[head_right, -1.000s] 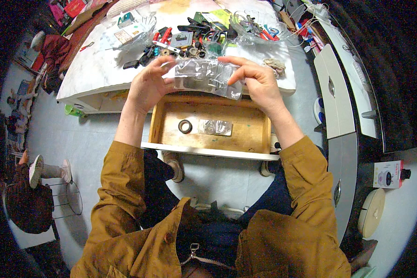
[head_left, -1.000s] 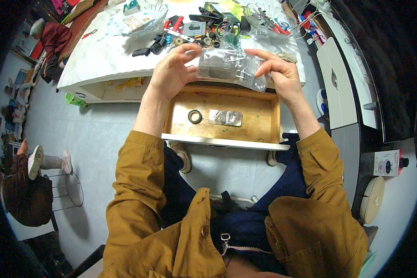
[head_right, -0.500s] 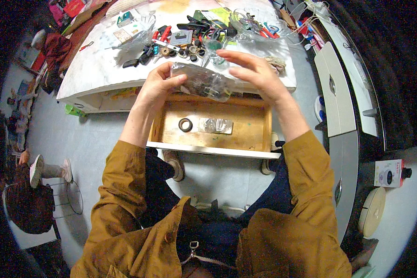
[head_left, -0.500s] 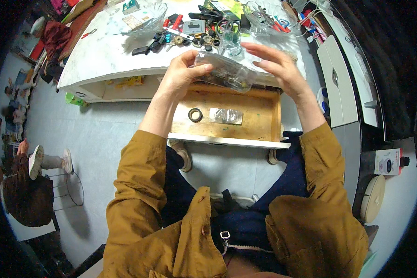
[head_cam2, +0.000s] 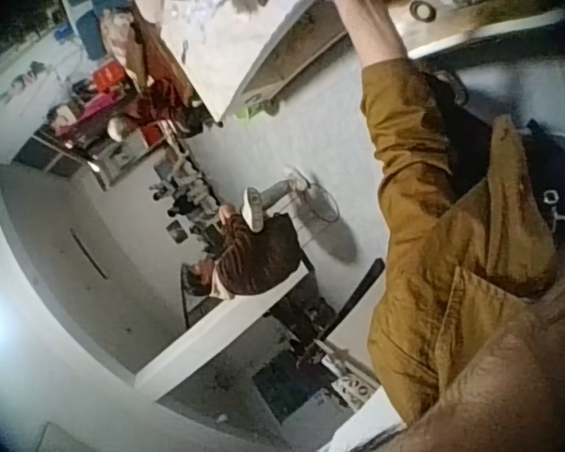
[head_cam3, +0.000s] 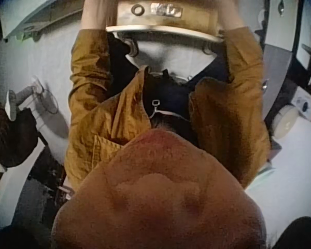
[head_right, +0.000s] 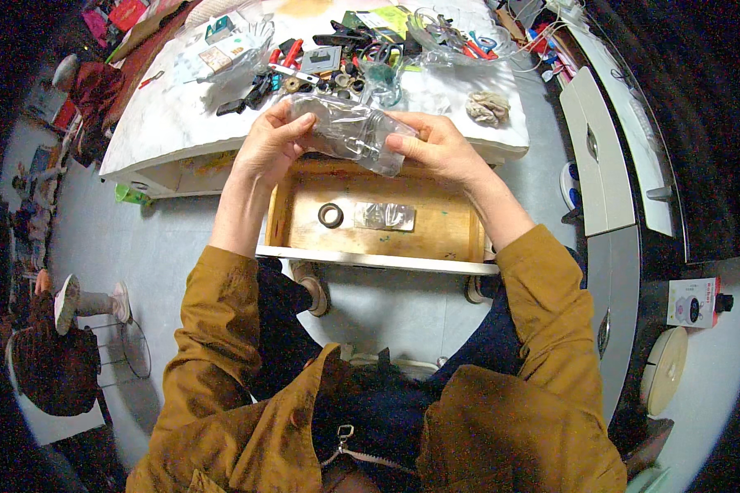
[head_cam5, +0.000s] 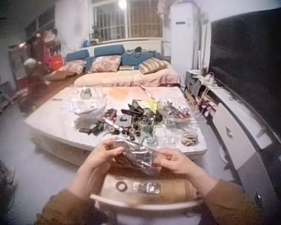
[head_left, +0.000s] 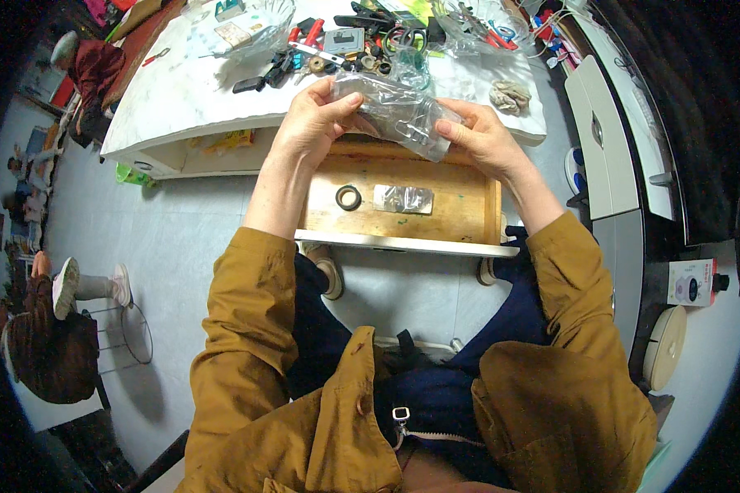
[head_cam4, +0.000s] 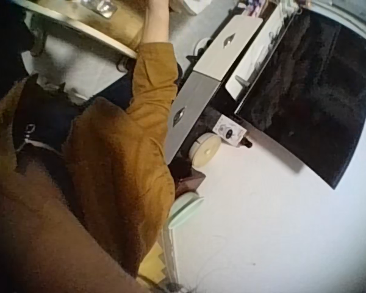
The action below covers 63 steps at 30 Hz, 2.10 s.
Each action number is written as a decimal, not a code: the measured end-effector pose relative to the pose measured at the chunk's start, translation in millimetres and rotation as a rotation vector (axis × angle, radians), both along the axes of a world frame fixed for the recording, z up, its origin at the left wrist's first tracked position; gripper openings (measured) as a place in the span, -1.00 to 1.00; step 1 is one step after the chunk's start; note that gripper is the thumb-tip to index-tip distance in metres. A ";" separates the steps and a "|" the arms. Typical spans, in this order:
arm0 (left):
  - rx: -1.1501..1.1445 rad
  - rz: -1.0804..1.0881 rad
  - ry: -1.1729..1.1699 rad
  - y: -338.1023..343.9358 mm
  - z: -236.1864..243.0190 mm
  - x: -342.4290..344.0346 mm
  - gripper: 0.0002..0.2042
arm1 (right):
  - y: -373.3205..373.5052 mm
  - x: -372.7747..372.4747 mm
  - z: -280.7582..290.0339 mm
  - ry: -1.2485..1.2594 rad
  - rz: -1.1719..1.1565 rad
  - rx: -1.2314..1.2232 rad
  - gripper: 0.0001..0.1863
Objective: The person sits on the floor and organizes various small items from a cluttered low table into a drawer. They handle a plastic bag, a roll of tape, pliers, scissors, keys, and other miscellaneous tools, placing them one by one into the open drawer.
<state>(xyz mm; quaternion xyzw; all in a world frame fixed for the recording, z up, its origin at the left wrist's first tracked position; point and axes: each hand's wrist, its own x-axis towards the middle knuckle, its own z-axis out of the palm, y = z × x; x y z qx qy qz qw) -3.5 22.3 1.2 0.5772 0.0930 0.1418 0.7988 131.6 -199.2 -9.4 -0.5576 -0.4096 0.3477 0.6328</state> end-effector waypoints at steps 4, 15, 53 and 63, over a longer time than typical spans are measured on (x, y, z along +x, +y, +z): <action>-0.039 -0.060 -0.029 -1.3 5.5 -2.3 -0.61 | -3.2 10.2 -4.0 -0.105 -0.058 -0.036 -0.48; 0.135 0.090 0.115 -4.7 -10.0 6.4 -0.62 | 3.5 4.8 -7.3 -0.193 -0.156 -0.024 -0.54; 0.538 0.265 -0.038 -35.4 -17.2 17.3 -0.67 | 18.3 -14.5 -4.8 -0.484 -0.199 -0.084 -0.58; 0.631 0.391 -0.020 -40.2 -21.9 21.7 -0.61 | 6.3 -12.3 -16.1 -0.490 -0.364 -0.019 -0.67</action>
